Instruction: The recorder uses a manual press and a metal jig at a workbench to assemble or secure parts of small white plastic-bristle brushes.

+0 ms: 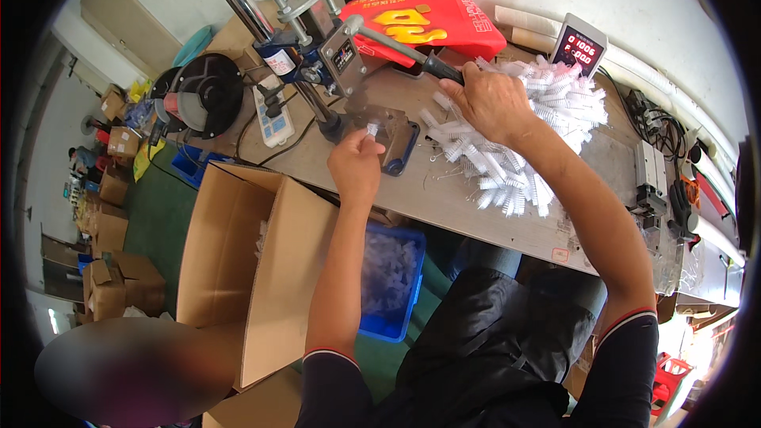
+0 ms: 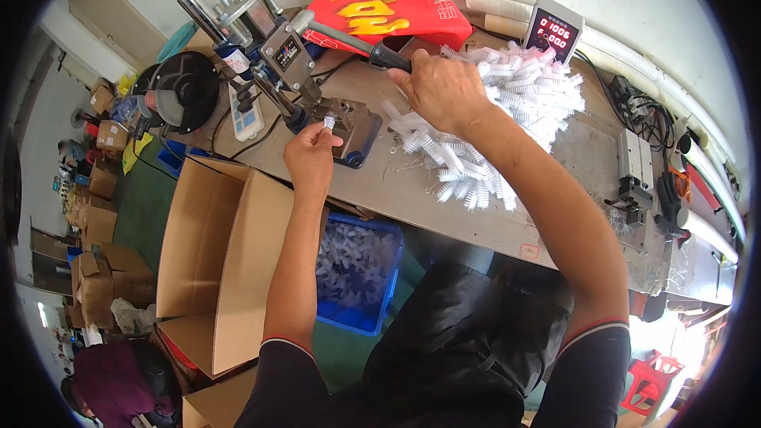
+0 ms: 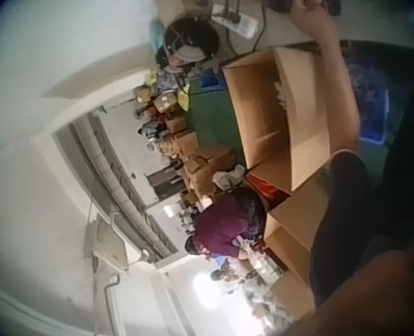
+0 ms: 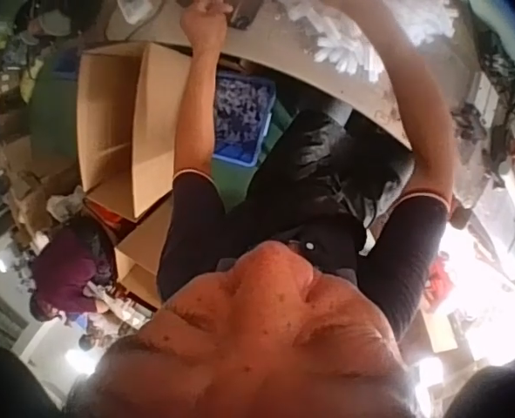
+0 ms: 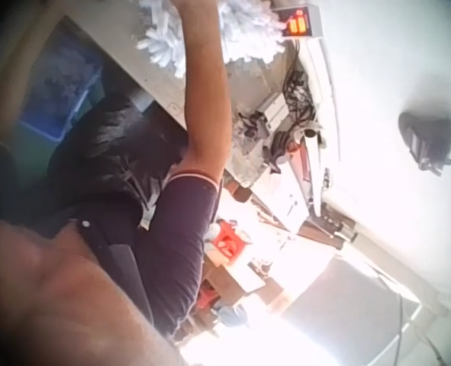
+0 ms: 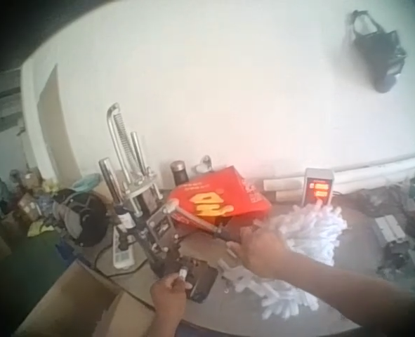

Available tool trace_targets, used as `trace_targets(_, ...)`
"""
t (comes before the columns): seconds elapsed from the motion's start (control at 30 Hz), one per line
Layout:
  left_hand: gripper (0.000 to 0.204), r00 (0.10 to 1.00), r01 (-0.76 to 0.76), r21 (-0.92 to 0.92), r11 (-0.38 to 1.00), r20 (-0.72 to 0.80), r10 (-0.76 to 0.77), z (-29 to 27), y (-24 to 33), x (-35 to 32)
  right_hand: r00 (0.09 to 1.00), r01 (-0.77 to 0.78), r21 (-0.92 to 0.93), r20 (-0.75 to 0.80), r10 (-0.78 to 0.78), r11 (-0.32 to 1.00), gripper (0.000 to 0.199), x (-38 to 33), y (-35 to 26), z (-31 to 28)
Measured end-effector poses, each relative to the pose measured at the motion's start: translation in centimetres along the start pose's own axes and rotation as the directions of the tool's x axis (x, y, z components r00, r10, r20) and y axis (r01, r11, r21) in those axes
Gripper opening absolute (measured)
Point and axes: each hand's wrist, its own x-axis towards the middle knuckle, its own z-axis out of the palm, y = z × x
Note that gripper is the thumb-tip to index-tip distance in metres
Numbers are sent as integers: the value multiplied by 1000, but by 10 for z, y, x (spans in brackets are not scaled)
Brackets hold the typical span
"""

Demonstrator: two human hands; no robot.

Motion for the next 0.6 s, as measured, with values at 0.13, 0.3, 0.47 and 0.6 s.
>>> trace_targets(0.13,20,972,-205,203,958,-70,223,5,-5,-9,994,49,-69,-96,-55,996,54,6,1,-46)
trace_targets(0.3,22,958,-237,300,924,-83,273,9,-1,-12,993,65,-139,-93,-79,988,56,11,-2,-68)
trace_targets(0.47,21,920,-308,360,881,-125,372,10,-8,-9,993,37,-59,-110,-43,998,53,0,-2,-33)
trace_targets(0.6,21,923,-312,342,886,-112,368,13,-5,-9,993,-4,39,-114,8,999,52,-4,1,-2)
